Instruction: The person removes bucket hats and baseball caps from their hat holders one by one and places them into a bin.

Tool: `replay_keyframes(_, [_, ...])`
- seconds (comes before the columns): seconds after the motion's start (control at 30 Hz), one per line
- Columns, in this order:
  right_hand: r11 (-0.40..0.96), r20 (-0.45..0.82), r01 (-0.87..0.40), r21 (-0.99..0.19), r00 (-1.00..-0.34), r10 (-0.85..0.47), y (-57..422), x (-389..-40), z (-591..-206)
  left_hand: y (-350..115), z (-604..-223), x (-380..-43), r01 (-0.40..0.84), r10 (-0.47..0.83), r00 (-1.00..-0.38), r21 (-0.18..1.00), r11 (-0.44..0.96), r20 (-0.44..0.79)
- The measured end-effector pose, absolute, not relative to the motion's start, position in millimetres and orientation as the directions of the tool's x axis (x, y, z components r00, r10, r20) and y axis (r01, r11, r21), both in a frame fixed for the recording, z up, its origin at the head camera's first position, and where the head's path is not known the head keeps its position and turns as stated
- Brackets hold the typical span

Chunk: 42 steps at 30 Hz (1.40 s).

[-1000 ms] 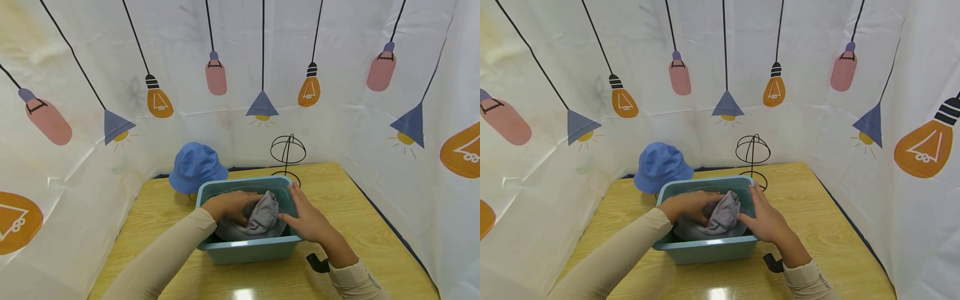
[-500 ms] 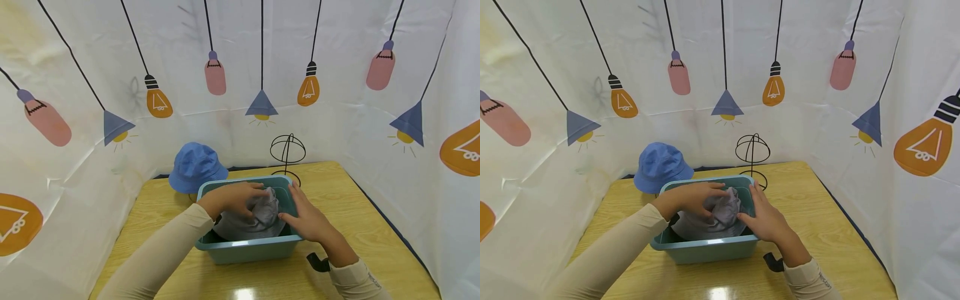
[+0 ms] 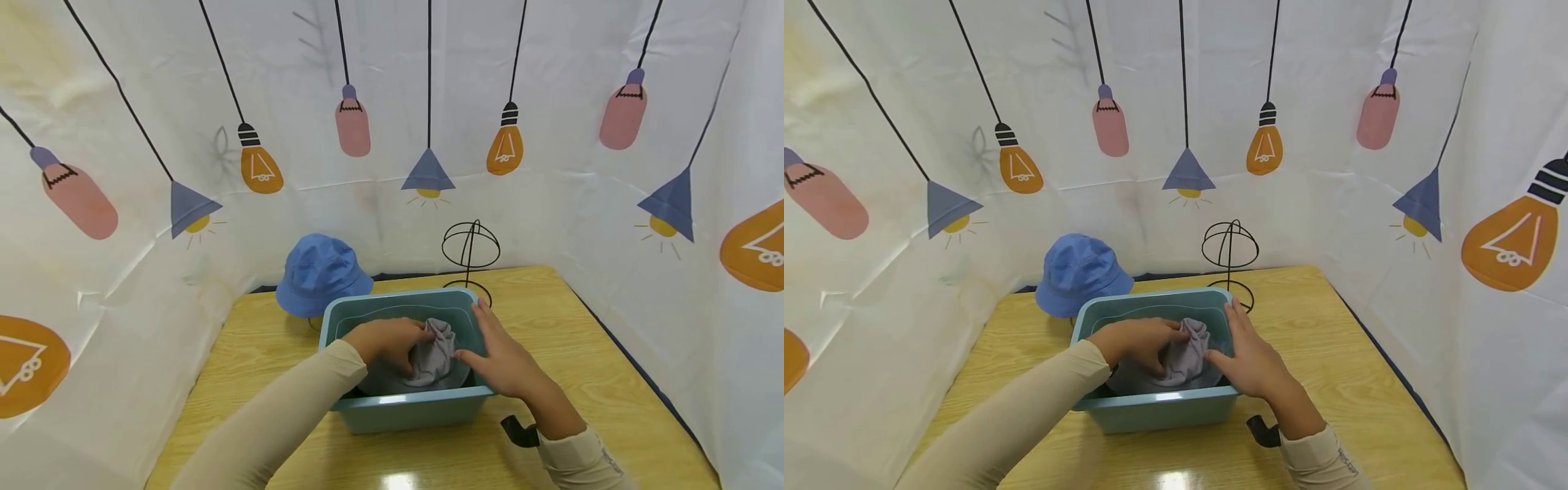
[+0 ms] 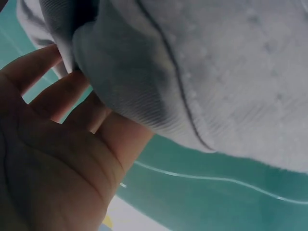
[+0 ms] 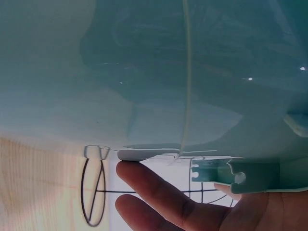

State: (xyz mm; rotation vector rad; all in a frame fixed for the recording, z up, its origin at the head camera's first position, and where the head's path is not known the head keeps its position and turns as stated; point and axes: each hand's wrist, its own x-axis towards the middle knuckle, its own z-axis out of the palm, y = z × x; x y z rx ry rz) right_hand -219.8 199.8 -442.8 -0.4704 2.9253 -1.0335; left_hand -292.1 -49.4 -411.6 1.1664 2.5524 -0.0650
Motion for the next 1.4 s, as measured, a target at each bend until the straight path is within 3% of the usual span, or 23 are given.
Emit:
replay_keyframes(0.37, [0.746, 0.097, -0.294, -0.598, -0.95, -0.296, 202.1, -219.5, -441.8, -43.2, -425.6, -293.4, 0.747, 0.73, -0.593, 0.106, 0.656, -0.34])
replay_keyframes(0.7, [0.745, 0.097, -0.295, -0.598, -0.949, -0.299, 207.6, -221.7, -440.0, -33.8, -425.8, -297.1, 0.777, 0.736, -0.576, 0.044, 0.629, -0.356])
replay_keyframes(1.03, [0.729, 0.095, -0.293, -0.619, -0.949, -0.3, 201.2, -221.9, -443.9, -38.3, -427.0, -293.9, 0.683, 0.651, -0.646, 0.08, 0.726, -0.398])
replay_keyframes(1.4, [0.742, 0.083, -0.279, -0.61, -0.953, -0.29, 201.9, -220.6, -442.2, -34.5, -434.1, -296.8, 0.699, 0.662, -0.625, 0.082, 0.711, -0.414])
